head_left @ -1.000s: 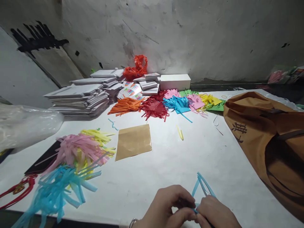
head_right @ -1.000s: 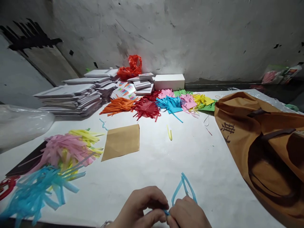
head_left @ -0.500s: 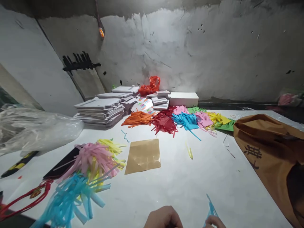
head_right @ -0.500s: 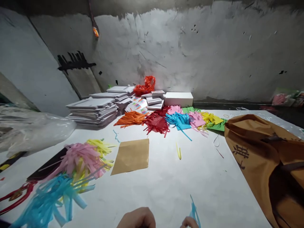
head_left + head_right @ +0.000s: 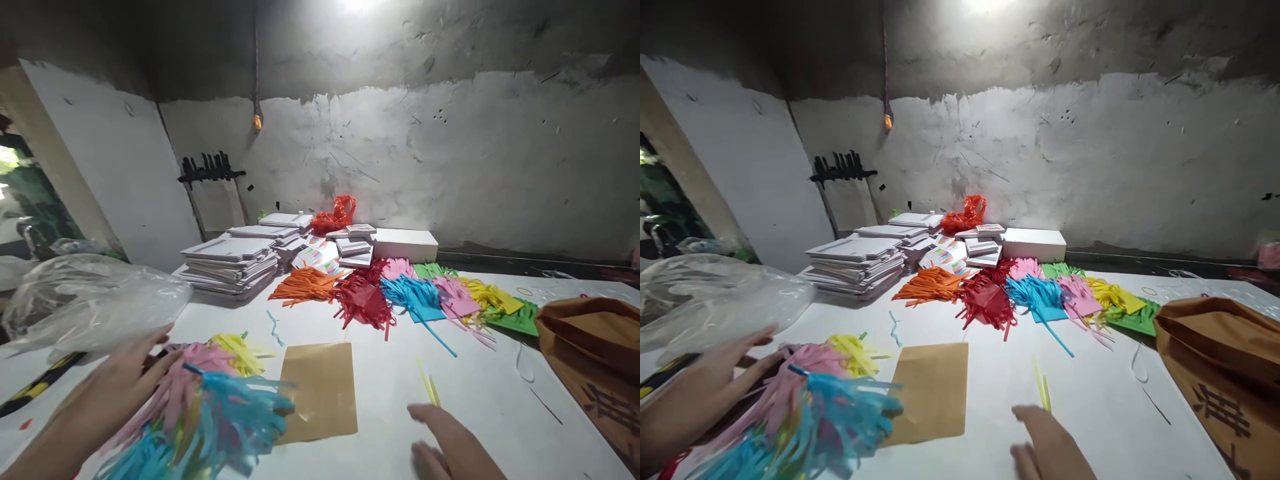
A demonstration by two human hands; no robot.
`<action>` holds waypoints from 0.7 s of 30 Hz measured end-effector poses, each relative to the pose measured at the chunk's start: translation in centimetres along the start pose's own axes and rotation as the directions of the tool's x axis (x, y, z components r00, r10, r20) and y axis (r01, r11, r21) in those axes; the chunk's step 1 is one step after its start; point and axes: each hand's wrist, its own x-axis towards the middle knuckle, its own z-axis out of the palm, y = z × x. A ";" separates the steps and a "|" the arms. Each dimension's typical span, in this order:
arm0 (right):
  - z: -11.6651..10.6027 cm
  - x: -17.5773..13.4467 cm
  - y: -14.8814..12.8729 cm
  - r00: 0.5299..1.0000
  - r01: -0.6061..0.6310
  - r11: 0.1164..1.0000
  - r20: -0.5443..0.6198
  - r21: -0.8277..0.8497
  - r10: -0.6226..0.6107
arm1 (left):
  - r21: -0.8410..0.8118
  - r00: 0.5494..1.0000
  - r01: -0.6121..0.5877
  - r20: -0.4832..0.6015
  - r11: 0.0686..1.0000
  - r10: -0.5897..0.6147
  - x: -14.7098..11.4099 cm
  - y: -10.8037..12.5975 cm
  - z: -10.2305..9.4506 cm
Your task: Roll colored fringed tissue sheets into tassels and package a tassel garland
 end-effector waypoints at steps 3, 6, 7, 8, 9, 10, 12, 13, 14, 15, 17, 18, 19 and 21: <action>2.6 9.1 0.8 0.991 -0.126 0.991 0.045 -0.038 0.127 | 0.008 0.976 -0.211 0.056 0.977 0.211 1.5 2.9 2.7; 6.4 18.9 1.0 0.970 -0.244 0.965 -0.023 -0.099 0.243 | -0.065 0.859 -0.449 0.245 0.891 0.451 0.9 8.5 7.6; 7.4 21.6 1.2 0.959 -0.284 0.951 -0.051 -0.120 0.280 | -0.059 0.805 -0.515 0.309 0.855 0.506 0.7 10.4 9.5; 8.2 24.0 1.5 0.949 -0.312 0.939 -0.082 -0.142 0.303 | -0.053 0.754 -0.565 0.371 0.823 0.542 0.5 12.3 11.3; 8.7 25.8 1.8 0.943 -0.330 0.930 -0.110 -0.161 0.315 | -0.066 0.725 -0.590 0.396 0.805 0.564 0.4 14.0 13.2; 9.0 27.1 2.2 0.941 -0.331 0.927 -0.135 -0.179 0.310 | -0.075 0.709 -0.603 0.407 0.794 0.576 0.4 15.5 15.0; 8.8 27.9 3.2 0.952 -0.283 0.936 -0.177 -0.210 0.249 | -0.076 0.695 -0.619 0.411 0.782 0.590 0.7 18.0 18.4; 8.6 27.5 3.6 0.962 -0.234 0.946 -0.193 -0.225 0.192 | -0.074 0.694 -0.626 0.402 0.776 0.598 1.0 18.9 19.9; 8.2 26.6 4.0 0.971 -0.168 0.956 -0.207 -0.240 0.119 | -0.076 0.687 -0.639 0.392 0.766 0.612 1.3 19.8 21.2; 7.7 25.2 4.2 0.975 -0.093 0.962 -0.220 -0.258 0.035 | -0.083 0.676 -0.654 0.382 0.751 0.631 1.5 20.5 22.2; 6.6 21.5 4.6 0.957 0.067 0.952 -0.249 -0.300 -0.146 | -0.117 0.626 -0.698 0.381 0.707 0.681 1.5 21.8 23.5; 5.8 19.3 4.8 0.933 0.135 0.935 -0.276 -0.327 -0.231 | -0.141 0.590 -0.720 0.391 0.680 0.706 1.2 22.4 23.7; 4.9 17.0 4.9 0.901 0.187 0.914 -0.308 -0.359 -0.305 | -0.166 0.552 -0.740 0.404 0.652 0.730 0.6 22.8 23.6; 2.3 12.4 5.1 0.826 0.239 0.873 -0.385 -0.425 -0.413 | -0.221 0.480 -0.768 0.424 0.601 0.768 -1.2 23.5 22.6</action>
